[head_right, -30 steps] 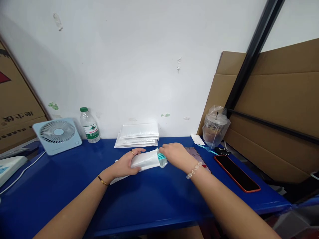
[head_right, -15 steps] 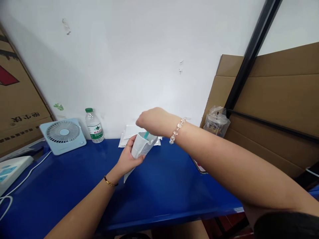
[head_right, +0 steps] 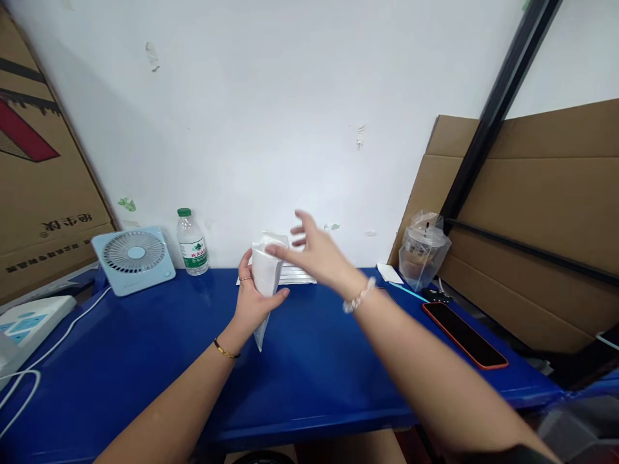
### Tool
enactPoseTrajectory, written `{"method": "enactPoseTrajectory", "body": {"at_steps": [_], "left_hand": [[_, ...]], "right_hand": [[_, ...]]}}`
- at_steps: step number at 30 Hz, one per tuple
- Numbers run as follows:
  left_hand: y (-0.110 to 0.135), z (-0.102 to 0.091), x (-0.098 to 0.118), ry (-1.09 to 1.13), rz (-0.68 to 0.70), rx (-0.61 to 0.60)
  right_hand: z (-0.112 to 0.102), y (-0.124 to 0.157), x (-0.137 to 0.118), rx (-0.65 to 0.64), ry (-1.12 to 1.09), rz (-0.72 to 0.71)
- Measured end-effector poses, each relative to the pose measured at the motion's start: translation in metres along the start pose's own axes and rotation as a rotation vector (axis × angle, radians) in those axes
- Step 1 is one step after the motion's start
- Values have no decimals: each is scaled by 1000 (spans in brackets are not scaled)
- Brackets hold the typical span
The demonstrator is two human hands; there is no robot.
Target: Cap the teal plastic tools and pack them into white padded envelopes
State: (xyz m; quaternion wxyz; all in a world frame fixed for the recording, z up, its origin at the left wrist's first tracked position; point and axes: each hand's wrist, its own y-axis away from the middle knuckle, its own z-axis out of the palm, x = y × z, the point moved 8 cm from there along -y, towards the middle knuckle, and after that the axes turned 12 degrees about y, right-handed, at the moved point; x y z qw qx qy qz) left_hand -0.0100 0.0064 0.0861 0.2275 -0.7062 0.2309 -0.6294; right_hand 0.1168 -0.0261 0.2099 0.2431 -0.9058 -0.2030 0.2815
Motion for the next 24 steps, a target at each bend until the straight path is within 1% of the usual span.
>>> {"method": "enactPoseTrajectory", "body": {"at_steps": [1, 3, 5, 7, 8, 9, 11, 13, 15, 16, 17, 18, 20, 22, 23, 24], "left_hand": [[2, 0, 1, -52, 4, 13], [4, 3, 2, -124, 20, 0], [4, 5, 0, -81, 35, -35], [1, 6, -7, 82, 8, -66], [-1, 7, -13, 186, -37, -83], [-3, 8, -20, 291, -101, -105], [-5, 13, -32, 476, -249, -151], [-2, 21, -39, 612, -375, -211], [5, 30, -41, 702, -475, -302], [10, 36, -41, 733, -529, -367], [16, 42, -41, 759, -582, -433], [21, 46, -42, 780, -628, -489], [29, 52, -41, 805, -678, -566], [31, 53, -40, 811, -691, -599], [31, 53, -41, 805, -699, -597], [30, 52, -43, 793, -713, -584]], "right_hand": [[17, 11, 7, -4, -113, 51], [47, 26, 15, 20, -272, 99], [56, 31, 22, 143, -311, 133], [52, 30, 21, 212, -284, 80], [48, 28, 19, 207, -263, 21], [43, 26, 15, 176, -242, -52], [34, 26, 7, 47, -196, -206], [29, 30, 2, -130, -128, -329], [27, 36, -1, -311, -46, -407], [26, 39, -1, -379, -1, -431], [23, 40, -2, -410, 50, -451], [19, 40, -4, -412, 106, -476], [11, 38, -10, -363, 211, -535], [3, 35, -11, -330, 244, -562], [-2, 32, -6, -325, 234, -534], [-9, 28, 5, -320, 208, -473]]}}
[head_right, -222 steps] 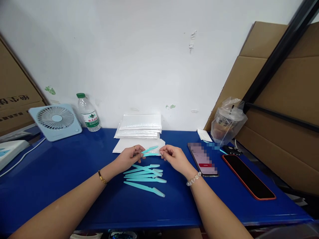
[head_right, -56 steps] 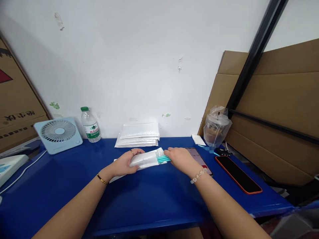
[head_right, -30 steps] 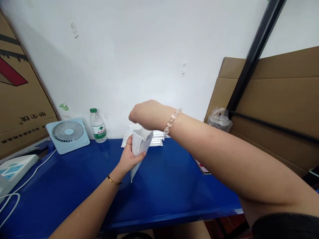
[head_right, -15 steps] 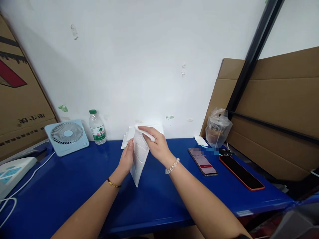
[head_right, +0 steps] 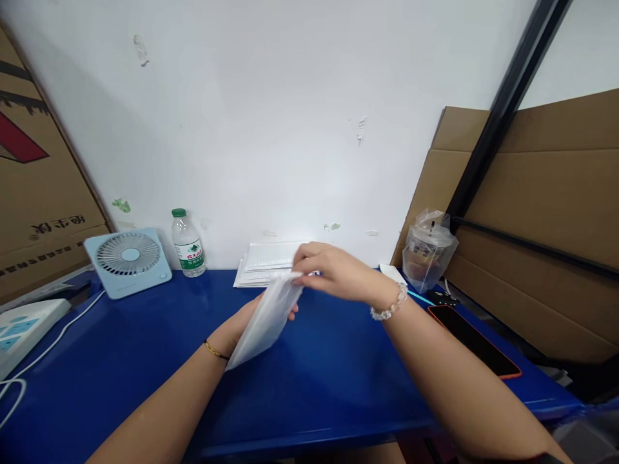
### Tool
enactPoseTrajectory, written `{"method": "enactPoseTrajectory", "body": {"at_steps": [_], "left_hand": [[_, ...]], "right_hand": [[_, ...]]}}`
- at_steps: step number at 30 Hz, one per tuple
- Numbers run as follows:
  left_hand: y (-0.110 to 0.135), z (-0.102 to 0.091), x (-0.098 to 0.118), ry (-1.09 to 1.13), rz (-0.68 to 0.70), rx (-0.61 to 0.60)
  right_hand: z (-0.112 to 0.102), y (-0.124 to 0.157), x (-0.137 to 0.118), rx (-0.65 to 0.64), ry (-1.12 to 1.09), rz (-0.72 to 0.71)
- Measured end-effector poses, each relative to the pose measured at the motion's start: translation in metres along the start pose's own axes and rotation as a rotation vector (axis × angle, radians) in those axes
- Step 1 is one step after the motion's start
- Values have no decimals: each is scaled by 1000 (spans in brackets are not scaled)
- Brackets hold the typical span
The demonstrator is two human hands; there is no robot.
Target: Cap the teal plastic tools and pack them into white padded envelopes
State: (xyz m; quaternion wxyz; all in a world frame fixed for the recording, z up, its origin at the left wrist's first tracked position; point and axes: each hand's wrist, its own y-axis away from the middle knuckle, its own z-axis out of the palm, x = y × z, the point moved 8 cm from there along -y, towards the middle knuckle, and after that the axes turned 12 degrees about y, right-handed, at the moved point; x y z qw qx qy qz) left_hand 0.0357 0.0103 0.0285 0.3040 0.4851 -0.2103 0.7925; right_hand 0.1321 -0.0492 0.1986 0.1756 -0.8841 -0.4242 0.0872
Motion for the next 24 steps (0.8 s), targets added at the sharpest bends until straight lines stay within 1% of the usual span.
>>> {"method": "enactPoseTrajectory", "body": {"at_steps": [1, 2, 5, 7, 10, 13, 15, 17, 19, 20, 22, 24], "left_hand": [[-1, -3, 0, -2, -6, 29], [-2, -7, 0, -9, -11, 58], [-8, -16, -6, -73, -22, 108], [-13, -21, -14, -123, -45, 109], [-20, -26, -28, -203, -94, 93], [-23, -30, -34, -265, -109, 81], [-23, -31, -35, -266, -105, 76], [-23, -32, -34, -258, -105, 72], [-23, -32, -34, -258, -104, 71], [-23, -32, -34, -261, -105, 69], [-23, -32, -35, -269, -112, 66], [-23, -31, -34, -279, -115, 58]], "right_hand": [[-5, 6, 16, 18, -35, 89], [-12, 15, 38, 49, -54, 217], [-30, 58, 104, 157, -157, 600], [-43, 87, 138, 218, -127, 771], [-57, 110, 170, 248, 15, 903], [-62, 112, 186, 277, 113, 950], [-60, 109, 196, 352, 71, 952], [-54, 115, 213, 484, -61, 992], [-37, 131, 235, 624, -240, 1082], [-25, 139, 246, 640, -282, 1117], [5, 156, 264, 624, -305, 1181], [41, 175, 278, 556, -306, 1269]]}}
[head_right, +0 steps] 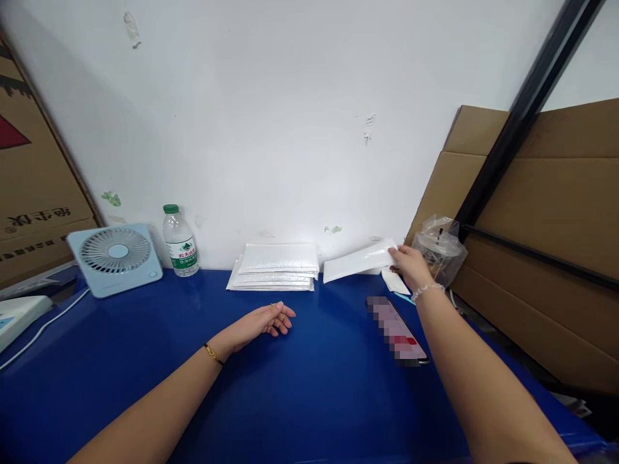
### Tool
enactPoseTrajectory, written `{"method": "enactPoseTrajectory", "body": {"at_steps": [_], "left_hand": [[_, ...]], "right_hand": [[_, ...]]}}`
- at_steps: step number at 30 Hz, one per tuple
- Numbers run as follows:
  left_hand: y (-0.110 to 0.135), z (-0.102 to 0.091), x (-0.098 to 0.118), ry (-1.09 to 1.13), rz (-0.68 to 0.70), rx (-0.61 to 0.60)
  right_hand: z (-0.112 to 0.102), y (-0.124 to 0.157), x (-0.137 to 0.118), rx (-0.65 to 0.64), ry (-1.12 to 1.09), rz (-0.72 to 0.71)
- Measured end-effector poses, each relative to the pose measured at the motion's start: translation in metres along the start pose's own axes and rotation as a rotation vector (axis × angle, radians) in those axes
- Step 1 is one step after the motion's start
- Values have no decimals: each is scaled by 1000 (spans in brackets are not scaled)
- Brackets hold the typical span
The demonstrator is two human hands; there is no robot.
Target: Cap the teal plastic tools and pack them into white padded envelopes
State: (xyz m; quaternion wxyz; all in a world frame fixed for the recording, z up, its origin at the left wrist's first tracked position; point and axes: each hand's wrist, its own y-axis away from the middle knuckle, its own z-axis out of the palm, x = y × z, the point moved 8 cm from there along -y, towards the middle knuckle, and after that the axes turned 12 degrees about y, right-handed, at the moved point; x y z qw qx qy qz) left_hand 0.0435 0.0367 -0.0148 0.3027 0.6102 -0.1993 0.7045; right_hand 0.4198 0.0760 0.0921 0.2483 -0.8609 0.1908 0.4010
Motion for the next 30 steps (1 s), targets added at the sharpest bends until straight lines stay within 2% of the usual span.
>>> {"method": "enactPoseTrajectory", "body": {"at_steps": [3, 5, 7, 10, 13, 16, 20, 23, 25, 27, 29, 30], "left_hand": [[0, 1, 1, -7, -8, -2], [0, 0, 0, -6, -19, 0], [0, 0, 0, -5, -24, -3], [0, -1, -1, -5, -28, 0], [0, -1, -1, -6, -29, -4], [-1, 0, -1, -4, -29, 5], [-1, -2, -2, 82, -17, 39], [-2, -7, -3, 270, -23, 89], [-2, -10, -6, 430, -42, 134], [-2, -10, -6, 614, -55, 162], [-2, -7, -3, 809, -31, 166], [-1, -5, 1, 898, 1, 167]], "right_hand": [[28, 3, 47, -50, 135, 107], [42, 2, 67, -65, 239, 144], [53, -3, 75, -85, 331, 154], [62, -11, 72, -118, 427, 131], [67, -11, 52, -107, 463, 68], [82, 0, 12, -104, 413, -57], [137, 24, -50, -275, 241, -216], [167, 37, -83, -315, 117, -244], [170, 42, -97, -288, 49, -250], [162, 52, -109, -257, -14, -281], [150, 71, -122, -277, -114, -378], [144, 86, -131, -326, -210, -475]]}}
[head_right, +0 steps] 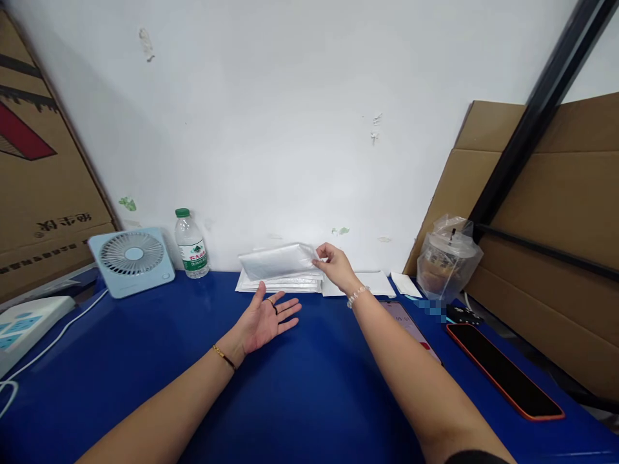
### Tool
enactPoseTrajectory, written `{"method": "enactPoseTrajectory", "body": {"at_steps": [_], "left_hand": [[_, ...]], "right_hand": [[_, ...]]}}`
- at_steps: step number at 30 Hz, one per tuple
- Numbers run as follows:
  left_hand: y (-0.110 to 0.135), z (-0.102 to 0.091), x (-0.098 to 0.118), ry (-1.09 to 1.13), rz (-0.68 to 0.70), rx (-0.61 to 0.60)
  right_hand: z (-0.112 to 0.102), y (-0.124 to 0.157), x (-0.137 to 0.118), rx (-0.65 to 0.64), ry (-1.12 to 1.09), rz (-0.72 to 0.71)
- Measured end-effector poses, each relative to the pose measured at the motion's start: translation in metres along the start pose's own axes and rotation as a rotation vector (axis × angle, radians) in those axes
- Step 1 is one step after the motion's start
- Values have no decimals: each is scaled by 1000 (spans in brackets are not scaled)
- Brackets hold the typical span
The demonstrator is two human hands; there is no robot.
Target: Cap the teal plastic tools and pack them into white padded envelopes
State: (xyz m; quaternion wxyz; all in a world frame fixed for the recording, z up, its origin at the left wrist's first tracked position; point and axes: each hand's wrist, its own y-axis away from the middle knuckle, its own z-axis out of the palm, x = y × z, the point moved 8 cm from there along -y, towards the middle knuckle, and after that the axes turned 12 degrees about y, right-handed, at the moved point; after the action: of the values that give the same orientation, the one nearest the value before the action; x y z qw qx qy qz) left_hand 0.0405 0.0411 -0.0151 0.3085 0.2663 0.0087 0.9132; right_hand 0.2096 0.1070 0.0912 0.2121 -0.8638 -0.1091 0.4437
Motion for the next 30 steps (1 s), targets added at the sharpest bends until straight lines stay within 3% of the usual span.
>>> {"method": "enactPoseTrajectory", "body": {"at_steps": [3, 8, 11, 13, 17, 18, 20, 22, 24, 27, 30], "left_hand": [[3, 9, 9, 190, 149, -41], [8, -10, 33, 406, 407, 114], [13, -21, 51, 458, 504, 212], [19, -20, 64, 413, 588, 236], [34, -2, 78, 251, 762, 182], [37, 4, 78, 201, 791, 162], [43, 17, 74, 96, 835, 128], [48, 29, 68, -21, 871, 84], [54, 43, 60, -165, 897, 31], [61, 59, 49, -360, 911, -10], [70, 67, 47, -406, 932, -24]], "right_hand": [[12, 43, -39, -206, -175, -221], [23, 106, -67, -235, 105, -428], [38, 128, -67, -320, 143, -496], [45, 129, -56, -310, 21, -351], [51, 126, -6, 63, -597, 337], [63, 130, 3, 86, -779, 503], [93, 136, 7, 2, -1056, 729], [112, 139, 5, -83, -1197, 841], [119, 142, 7, -83, -1237, 910], [121, 147, 12, -36, -1214, 973], [119, 148, 11, -11, -1126, 951]]}}
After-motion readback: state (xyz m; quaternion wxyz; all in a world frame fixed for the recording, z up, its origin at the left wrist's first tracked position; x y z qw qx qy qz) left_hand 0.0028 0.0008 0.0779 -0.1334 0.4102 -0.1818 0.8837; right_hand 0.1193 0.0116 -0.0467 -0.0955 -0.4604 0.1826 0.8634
